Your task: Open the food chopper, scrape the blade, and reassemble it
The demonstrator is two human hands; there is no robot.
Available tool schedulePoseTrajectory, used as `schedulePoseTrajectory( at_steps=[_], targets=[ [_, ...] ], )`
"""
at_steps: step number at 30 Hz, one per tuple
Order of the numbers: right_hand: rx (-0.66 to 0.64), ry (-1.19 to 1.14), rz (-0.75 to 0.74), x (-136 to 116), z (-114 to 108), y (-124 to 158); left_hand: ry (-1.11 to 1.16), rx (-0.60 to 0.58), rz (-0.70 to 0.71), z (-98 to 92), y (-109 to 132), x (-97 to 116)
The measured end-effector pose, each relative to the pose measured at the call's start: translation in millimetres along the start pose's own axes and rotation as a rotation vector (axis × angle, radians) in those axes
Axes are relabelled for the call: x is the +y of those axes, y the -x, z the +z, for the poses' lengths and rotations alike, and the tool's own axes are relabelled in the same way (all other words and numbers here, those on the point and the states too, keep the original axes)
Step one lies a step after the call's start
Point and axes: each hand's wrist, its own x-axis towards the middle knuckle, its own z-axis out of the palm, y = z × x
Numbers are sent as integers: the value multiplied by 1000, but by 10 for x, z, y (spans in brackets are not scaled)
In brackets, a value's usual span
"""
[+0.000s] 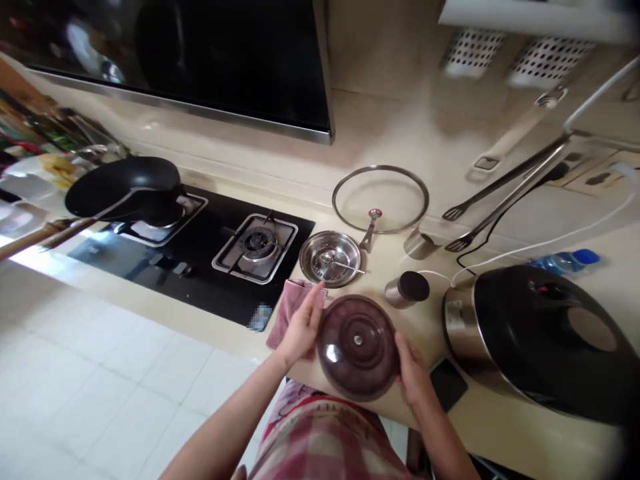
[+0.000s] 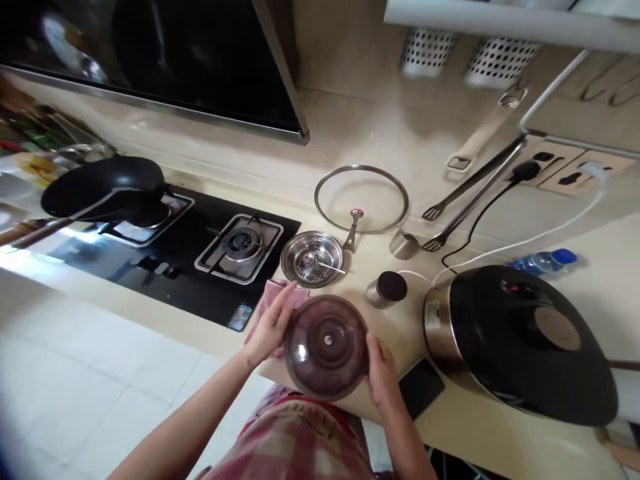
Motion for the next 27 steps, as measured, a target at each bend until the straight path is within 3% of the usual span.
schedulePoseTrajectory(
  at_steps=[2, 5, 8, 12, 14, 17, 19, 21, 23, 27],
  targets=[
    [35, -101, -21, -204, -123, -32, 63, -131, -94, 69, -100, 216],
    [67, -101, 12, -682, -323, -74, 163, -186, -250, 112, -329, 636],
    [-95, -148, 6, -1161, -413, -15, 263, -229, -283, 10, -606, 1030],
    [-249, -204, -90, -1511, -295, 189, 318, -277, -336, -246, -782, 1364],
    [-274, -216, -133, -1543, -166, 255, 329, -212, -316, -352, -759, 1421],
    [-224, -190, -166, -1462, -72, 235, 314, -81, -233, -368, -617, 1379],
    [-134, -176, -239, -1344, -138, 145, 289, -123, -149, -273, -481, 1269],
    [-73, -144, -286, -1171, -255, 22, 297, -197, -135, -143, -348, 1095],
    [-58, -95, -281, -932, -338, -100, 292, -196, -154, -29, -246, 872],
    [-35, -35, -272, -379, -316, -263, 177, -212, -119, 110, -142, 399]
  ],
)
